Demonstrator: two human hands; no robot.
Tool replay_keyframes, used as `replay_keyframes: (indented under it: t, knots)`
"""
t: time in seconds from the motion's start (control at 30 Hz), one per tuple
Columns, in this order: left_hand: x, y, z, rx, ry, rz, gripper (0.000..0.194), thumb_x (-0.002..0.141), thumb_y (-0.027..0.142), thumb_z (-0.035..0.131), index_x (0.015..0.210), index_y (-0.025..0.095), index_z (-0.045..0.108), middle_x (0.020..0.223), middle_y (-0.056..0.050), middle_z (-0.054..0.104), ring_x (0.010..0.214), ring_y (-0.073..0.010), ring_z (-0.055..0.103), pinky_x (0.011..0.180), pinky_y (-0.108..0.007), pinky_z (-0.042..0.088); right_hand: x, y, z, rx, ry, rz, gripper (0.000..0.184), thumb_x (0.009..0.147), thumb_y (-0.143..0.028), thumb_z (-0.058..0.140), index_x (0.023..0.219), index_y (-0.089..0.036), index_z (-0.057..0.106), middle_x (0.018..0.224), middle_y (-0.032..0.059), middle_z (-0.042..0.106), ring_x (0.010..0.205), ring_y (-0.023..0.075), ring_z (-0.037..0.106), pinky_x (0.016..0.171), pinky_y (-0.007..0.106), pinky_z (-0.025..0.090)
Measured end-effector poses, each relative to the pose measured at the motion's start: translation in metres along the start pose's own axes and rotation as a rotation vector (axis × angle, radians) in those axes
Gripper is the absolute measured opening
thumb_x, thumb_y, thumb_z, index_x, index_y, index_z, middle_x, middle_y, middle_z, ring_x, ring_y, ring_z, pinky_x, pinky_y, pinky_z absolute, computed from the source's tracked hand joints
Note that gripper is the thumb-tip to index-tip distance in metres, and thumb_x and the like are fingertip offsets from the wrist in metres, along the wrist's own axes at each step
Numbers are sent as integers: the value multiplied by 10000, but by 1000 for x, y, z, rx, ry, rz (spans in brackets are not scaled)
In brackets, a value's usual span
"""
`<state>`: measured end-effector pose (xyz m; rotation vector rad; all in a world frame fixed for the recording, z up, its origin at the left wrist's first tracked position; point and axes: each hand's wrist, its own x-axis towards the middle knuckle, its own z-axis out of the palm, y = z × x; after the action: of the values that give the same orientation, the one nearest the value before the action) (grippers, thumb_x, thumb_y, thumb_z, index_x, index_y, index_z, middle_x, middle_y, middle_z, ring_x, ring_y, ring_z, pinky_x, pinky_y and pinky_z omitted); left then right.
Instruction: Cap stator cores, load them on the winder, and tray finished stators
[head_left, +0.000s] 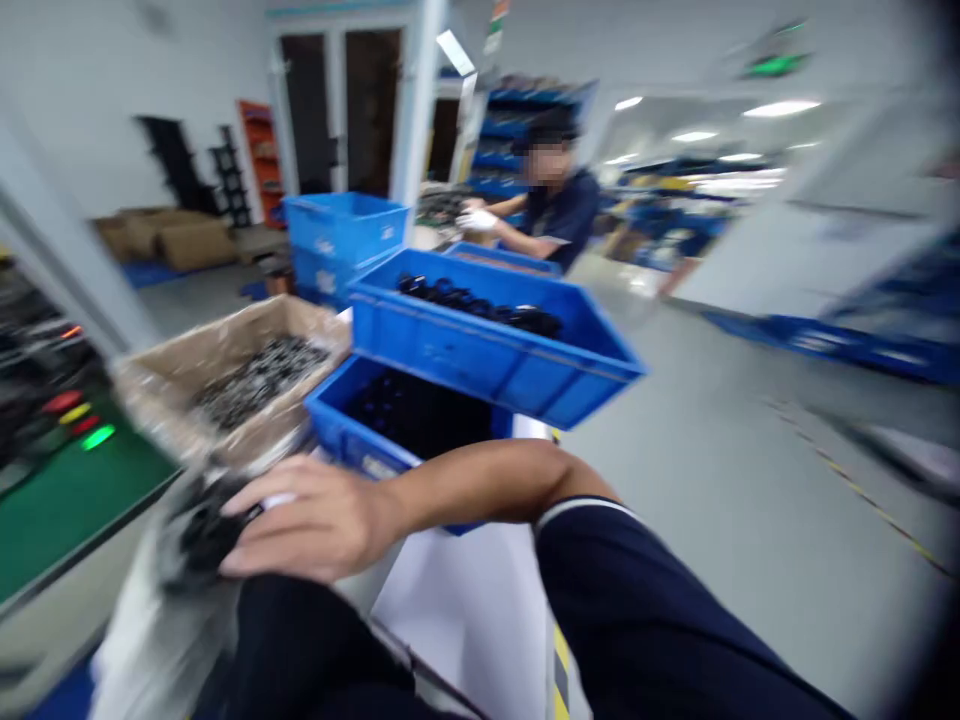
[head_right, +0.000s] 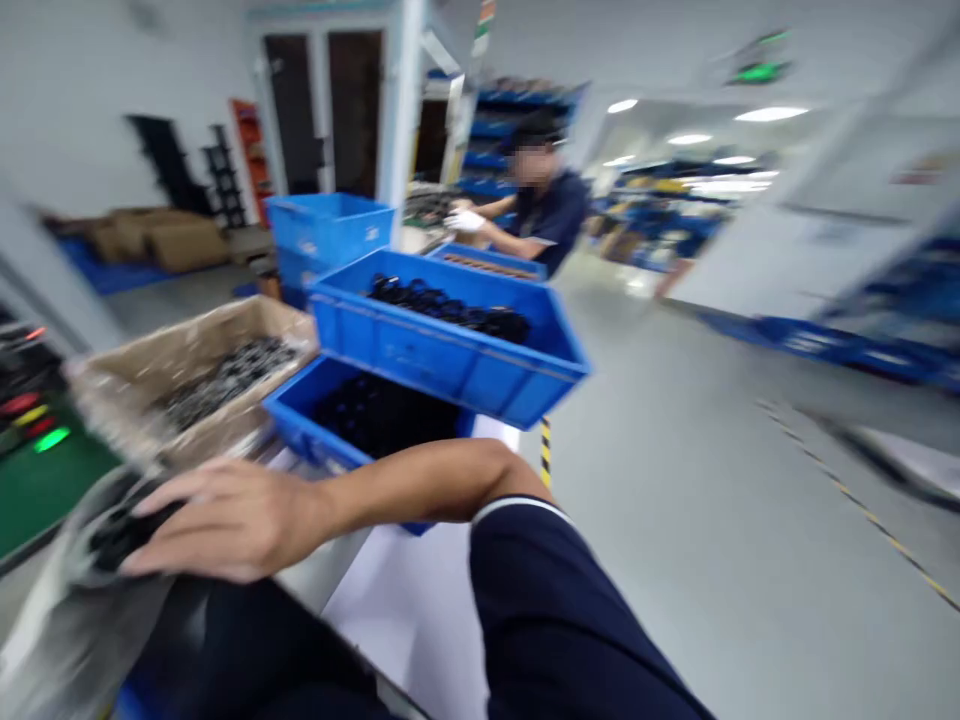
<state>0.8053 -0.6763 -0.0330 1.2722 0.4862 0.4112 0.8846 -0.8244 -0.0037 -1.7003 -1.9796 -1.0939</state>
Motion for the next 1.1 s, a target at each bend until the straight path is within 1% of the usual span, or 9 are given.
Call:
replay_keyframes:
  t: [0.07, 0.13, 0.2, 0.3, 0.4, 0.5, 0.6, 0.83, 1.1]
  knots:
    - [4, 2, -9, -110, -156, 58, 701, 574, 511, 914, 1220, 314, 726, 1168, -50, 773, 1047, -278, 762, 833, -320, 662, -4, 2, 3, 137, 181, 49, 178, 986, -172, 662, 1100, -129, 791, 1050, 88, 792, 1213, 215, 711, 993, 323, 594]
    - [12, -1, -18, -183, -354, 199, 747, 577, 406, 959, 1270, 300, 700, 1141, -51, 768, 971, -226, 762, 859, -290, 645, -6, 4, 5, 248, 244, 91, 221, 953, -138, 694, 1166, -86, 722, 1033, 130, 767, 1197, 241, 704, 960, 369, 630]
    - [17, -5, -26, -168, -449, 312, 727, 634, 343, 960, 1305, 299, 682, 1130, -35, 764, 961, -193, 754, 885, -265, 625, -7, 5, 4, 274, 260, 127, 313, 930, -141, 726, 1234, -90, 669, 1086, 155, 737, 1212, 260, 689, 959, 412, 648]
    - [16, -9, -35, -92, -446, 381, 718, 680, 333, 950, 1342, 304, 674, 1170, -21, 759, 1005, -184, 743, 911, -244, 607, -6, 3, -1, 244, 203, 197, 429, 939, -229, 747, 1324, -97, 613, 1190, 191, 700, 1243, 295, 669, 990, 477, 640]
    - [13, -8, -41, -24, -439, 409, 796, 630, 328, 966, 1369, 294, 671, 1204, -21, 756, 1042, -205, 742, 935, -249, 606, -4, 1, 0, 241, 152, 206, 452, 960, -271, 728, 1350, -93, 587, 1189, 189, 712, 1195, 291, 691, 959, 465, 641]
    - [11, -4, -43, 72, -450, 404, 884, 550, 295, 982, 1378, 272, 672, 1176, -23, 766, 979, -218, 754, 861, -250, 628, -3, 0, 3, 227, 184, 224, 421, 956, -280, 732, 1319, -109, 604, 1154, 171, 730, 1141, 275, 710, 921, 437, 642]
    - [10, 0, -41, 98, -449, 416, 891, 514, 288, 996, 1350, 297, 690, 1153, 3, 770, 942, -202, 753, 825, -235, 630, -2, -2, 4, 214, 214, 258, 408, 958, -308, 721, 1292, -100, 610, 1114, 173, 736, 1099, 280, 715, 890, 439, 641]
    - [8, 2, -41, 81, -485, 435, 782, 629, 246, 920, 1370, 298, 676, 1202, -12, 754, 1004, -206, 746, 876, -253, 627, 0, -9, 5, 175, 240, 325, 411, 841, -267, 779, 1175, -77, 634, 1032, 170, 736, 1005, 288, 711, 827, 439, 624]
    - [6, 0, -46, 150, -475, 414, 698, 730, 279, 863, 1394, 293, 648, 1263, -27, 727, 1124, -232, 715, 984, -286, 594, -1, -11, 4, 183, 210, 362, 378, 847, -243, 750, 1166, -73, 643, 1035, 163, 722, 993, 273, 695, 813, 420, 578]
